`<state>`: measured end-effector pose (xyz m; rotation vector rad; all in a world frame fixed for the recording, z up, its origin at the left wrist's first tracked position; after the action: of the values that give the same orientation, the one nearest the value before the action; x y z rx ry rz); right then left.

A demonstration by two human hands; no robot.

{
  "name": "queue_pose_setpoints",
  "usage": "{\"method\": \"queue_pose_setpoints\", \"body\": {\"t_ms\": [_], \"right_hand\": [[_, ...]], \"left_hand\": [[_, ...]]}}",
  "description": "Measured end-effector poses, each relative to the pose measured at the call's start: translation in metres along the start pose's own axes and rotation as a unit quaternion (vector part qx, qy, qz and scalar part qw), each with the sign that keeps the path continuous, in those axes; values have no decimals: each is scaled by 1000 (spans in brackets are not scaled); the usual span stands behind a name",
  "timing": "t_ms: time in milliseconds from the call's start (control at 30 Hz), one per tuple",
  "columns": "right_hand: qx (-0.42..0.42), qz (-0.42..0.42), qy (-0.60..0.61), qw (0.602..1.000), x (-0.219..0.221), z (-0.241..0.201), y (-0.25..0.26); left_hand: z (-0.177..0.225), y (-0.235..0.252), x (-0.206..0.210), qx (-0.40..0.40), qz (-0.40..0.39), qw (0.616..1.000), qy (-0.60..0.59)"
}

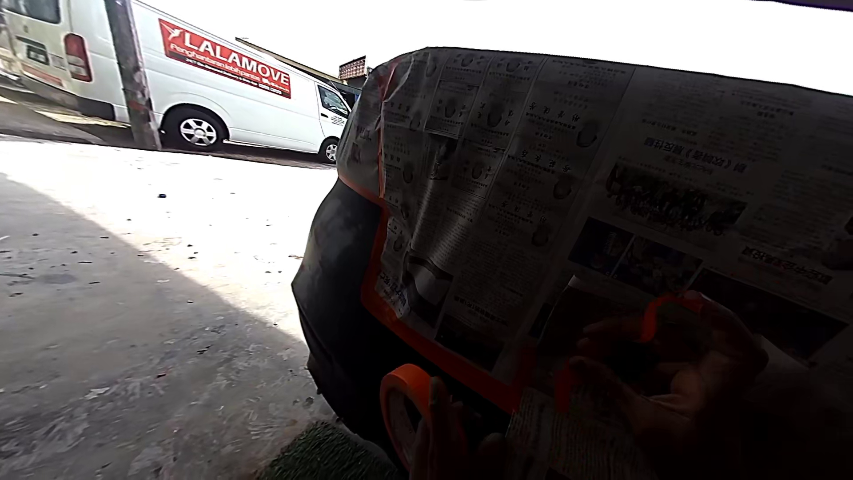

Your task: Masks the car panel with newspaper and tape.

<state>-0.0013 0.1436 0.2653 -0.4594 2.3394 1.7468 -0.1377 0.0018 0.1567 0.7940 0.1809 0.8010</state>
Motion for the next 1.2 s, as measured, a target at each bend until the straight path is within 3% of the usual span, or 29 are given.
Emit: {"method": "queue_pose_setpoints", "body": {"t_ms": [167, 367, 600, 800, 1200], "right_hand": [[-6, -22, 38, 999, 11, -2, -10], [-7, -57, 5, 998, 18, 11, -14], [-42, -41, -127, 990, 7, 38, 34], [-124, -32, -296, 946, 13, 43, 50], [-214, 6, -363, 907, 21, 50, 50]], "left_hand": [[-24, 22, 25, -105, -49, 991, 65], [-46, 16, 44, -106, -38, 992, 55], [-71, 25, 55, -87, 14, 982, 167], [-77, 38, 73, -41, 63, 965, 250], [-78, 42, 87, 18, 114, 919, 378]]}}
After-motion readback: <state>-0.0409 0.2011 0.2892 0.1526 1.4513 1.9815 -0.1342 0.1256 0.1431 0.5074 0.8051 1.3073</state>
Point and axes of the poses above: each hand's wrist, its own y-axis towards the middle knuckle, its own x-axis out of the palm, z = x × y, the point moved 5 cm from there along y, towards the middle knuckle, and after that the axes turned 8 degrees about -y, right-handed, at the moved point
